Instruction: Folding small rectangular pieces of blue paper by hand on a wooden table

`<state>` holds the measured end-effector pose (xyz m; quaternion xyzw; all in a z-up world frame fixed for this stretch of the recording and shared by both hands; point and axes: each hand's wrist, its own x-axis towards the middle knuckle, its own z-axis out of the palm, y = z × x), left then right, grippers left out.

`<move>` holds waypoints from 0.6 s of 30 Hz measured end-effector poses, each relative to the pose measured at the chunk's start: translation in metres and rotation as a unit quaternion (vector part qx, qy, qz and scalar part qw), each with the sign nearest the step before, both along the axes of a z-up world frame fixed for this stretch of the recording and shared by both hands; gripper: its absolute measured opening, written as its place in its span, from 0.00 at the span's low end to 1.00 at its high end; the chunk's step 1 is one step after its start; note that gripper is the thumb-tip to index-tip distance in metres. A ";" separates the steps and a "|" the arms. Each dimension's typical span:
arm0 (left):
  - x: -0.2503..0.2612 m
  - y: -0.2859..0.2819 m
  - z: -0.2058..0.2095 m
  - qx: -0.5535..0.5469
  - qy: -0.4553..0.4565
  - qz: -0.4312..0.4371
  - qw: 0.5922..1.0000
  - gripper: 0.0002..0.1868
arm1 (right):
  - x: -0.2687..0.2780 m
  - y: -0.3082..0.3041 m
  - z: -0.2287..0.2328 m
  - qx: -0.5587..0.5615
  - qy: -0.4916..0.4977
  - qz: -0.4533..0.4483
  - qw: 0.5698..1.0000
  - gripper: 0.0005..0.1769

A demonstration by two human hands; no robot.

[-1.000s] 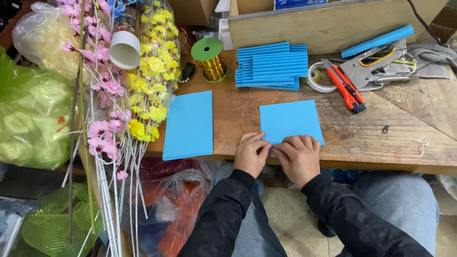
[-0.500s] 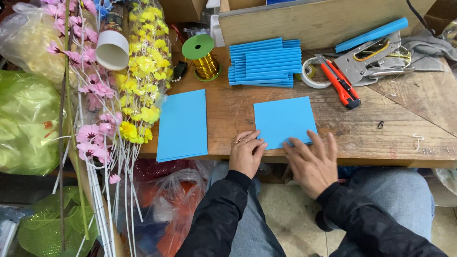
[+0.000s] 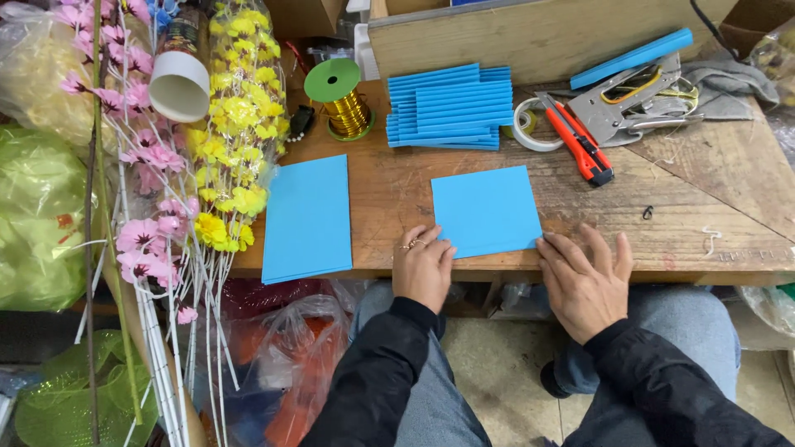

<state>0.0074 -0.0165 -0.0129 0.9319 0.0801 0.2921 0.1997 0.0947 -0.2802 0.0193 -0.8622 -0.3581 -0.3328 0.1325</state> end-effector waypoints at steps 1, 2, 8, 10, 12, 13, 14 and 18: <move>0.005 -0.014 0.006 0.001 -0.002 -0.001 1.000 0.11 | 0.001 0.000 -0.003 0.001 -0.002 -0.001 1.000 0.16; 0.009 -0.028 0.013 0.042 -0.012 0.002 0.999 0.11 | 0.001 0.001 -0.006 0.001 0.002 -0.008 1.000 0.15; 0.008 -0.112 0.054 0.063 0.046 -0.086 0.993 0.34 | -0.002 -0.002 -0.011 -0.005 0.009 -0.013 1.000 0.18; 0.005 -0.104 0.054 0.071 0.075 -0.102 0.989 0.38 | 0.000 0.000 -0.007 0.001 0.010 -0.012 1.000 0.18; -0.006 -0.087 0.058 0.069 0.202 -0.137 0.967 0.45 | -0.001 0.002 -0.006 0.010 -0.006 -0.013 1.000 0.16; -0.013 -0.075 0.059 0.071 0.203 -0.137 0.967 0.45 | -0.001 0.003 -0.006 0.013 -0.006 -0.014 1.000 0.16; -0.021 -0.063 0.061 0.084 0.221 -0.129 0.963 0.44 | -0.001 0.003 -0.005 0.014 -0.005 -0.015 1.000 0.16; -0.049 -0.024 0.040 0.150 0.139 -0.060 0.977 0.45 | -0.003 0.003 -0.006 0.019 0.019 -0.015 1.000 0.16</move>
